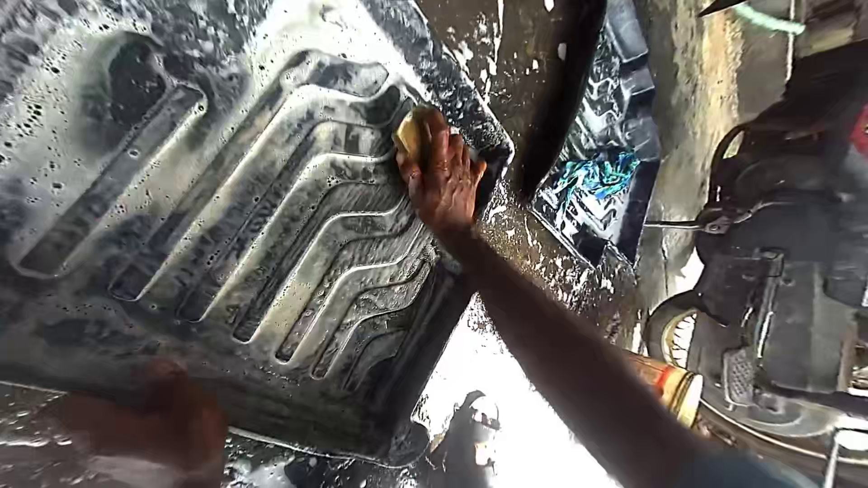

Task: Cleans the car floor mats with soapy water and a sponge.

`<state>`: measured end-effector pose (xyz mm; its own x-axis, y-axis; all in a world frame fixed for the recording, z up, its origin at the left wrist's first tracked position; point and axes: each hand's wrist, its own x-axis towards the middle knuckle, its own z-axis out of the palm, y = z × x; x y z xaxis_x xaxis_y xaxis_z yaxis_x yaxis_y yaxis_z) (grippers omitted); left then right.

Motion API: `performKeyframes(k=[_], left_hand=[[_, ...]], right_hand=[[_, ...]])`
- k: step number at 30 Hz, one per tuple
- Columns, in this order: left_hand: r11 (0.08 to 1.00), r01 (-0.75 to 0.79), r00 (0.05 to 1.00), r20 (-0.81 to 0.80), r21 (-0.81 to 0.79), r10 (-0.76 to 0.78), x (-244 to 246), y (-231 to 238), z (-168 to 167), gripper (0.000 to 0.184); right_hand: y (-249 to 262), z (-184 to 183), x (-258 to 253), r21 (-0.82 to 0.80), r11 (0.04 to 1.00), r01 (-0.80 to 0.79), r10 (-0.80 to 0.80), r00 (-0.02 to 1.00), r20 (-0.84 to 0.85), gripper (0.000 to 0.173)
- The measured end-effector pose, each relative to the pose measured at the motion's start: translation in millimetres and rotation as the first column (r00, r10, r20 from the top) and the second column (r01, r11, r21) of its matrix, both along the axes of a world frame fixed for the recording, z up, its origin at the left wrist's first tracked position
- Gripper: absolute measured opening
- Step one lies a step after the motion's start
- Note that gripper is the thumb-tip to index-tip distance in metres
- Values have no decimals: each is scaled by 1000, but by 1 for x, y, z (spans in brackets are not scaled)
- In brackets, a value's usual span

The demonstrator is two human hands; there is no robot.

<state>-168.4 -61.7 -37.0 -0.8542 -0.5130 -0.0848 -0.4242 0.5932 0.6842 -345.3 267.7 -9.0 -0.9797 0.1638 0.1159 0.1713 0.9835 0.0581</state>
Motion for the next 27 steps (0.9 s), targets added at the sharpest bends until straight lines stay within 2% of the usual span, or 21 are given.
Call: performKeyframes(k=[2,4,5,6,8,10,11,12,13,15,16,17,19,21,23,24,25,26,27], left_hand=[[999,-18,1000,10,-42,19,0,4,4,71],[998,-8,1000,-6,-61,7,-4,2,3,70],[998,19,1000,-16,-67,-21,-2,0,3,71],[995,47,998,-26,-83,-49,2,-3,3,71],[993,73,994,-77,-90,-80,6,-5,-6,73],[993,61,992,-100,-103,-72,11,-5,-16,77],[993,49,994,-87,-107,-59,12,-4,-17,77],[994,41,996,-80,-102,-49,13,-2,-14,77],[995,34,997,-59,-89,-40,12,0,-9,76],[994,35,999,-30,-107,-38,7,1,-4,74],[991,52,998,-23,-120,-55,8,-2,-1,72],[989,72,997,-27,-127,-76,7,-4,0,71],[989,87,995,-44,-116,-93,9,-2,-1,73],[994,58,996,-64,-93,-64,7,0,-6,74],[997,15,998,-56,-74,-19,8,5,-8,76],[997,-4,999,-37,-83,1,8,6,-6,75],[995,-19,1000,-7,-94,19,6,7,-4,74],[994,-24,1000,10,-103,25,3,8,-4,74],[996,-21,1000,14,-91,22,2,7,-3,72]], right_hand=[[-65,5,73,-37,999,35,-32,996,79,72],[-116,16,136,-206,973,-104,153,959,240,61],[-113,21,143,-249,955,-158,235,919,316,57],[-92,23,132,-224,955,-194,264,902,342,56],[-18,21,58,-8,985,-170,168,959,230,60],[27,21,-21,90,994,59,-72,985,154,65],[25,15,-29,82,986,147,-155,982,105,67],[6,10,-12,55,982,179,-182,982,57,67],[-28,12,29,9,987,158,-159,985,75,65],[-99,17,113,-175,984,-13,48,980,195,61],[-112,16,136,-228,966,-119,169,962,216,60],[-105,17,137,-269,947,-175,244,936,253,59],[-47,13,90,-154,963,-220,248,949,193,64],[18,6,18,16,995,-100,99,993,68,67],[27,0,-3,54,996,70,-68,997,-36,70],[0,-1,23,36,993,112,-110,993,-44,71],[-46,4,66,-20,994,107,-107,994,23,71],[-99,12,116,-118,992,52,-36,990,135,70],[-139,13,159,-211,975,-62,98,981,168,66]])
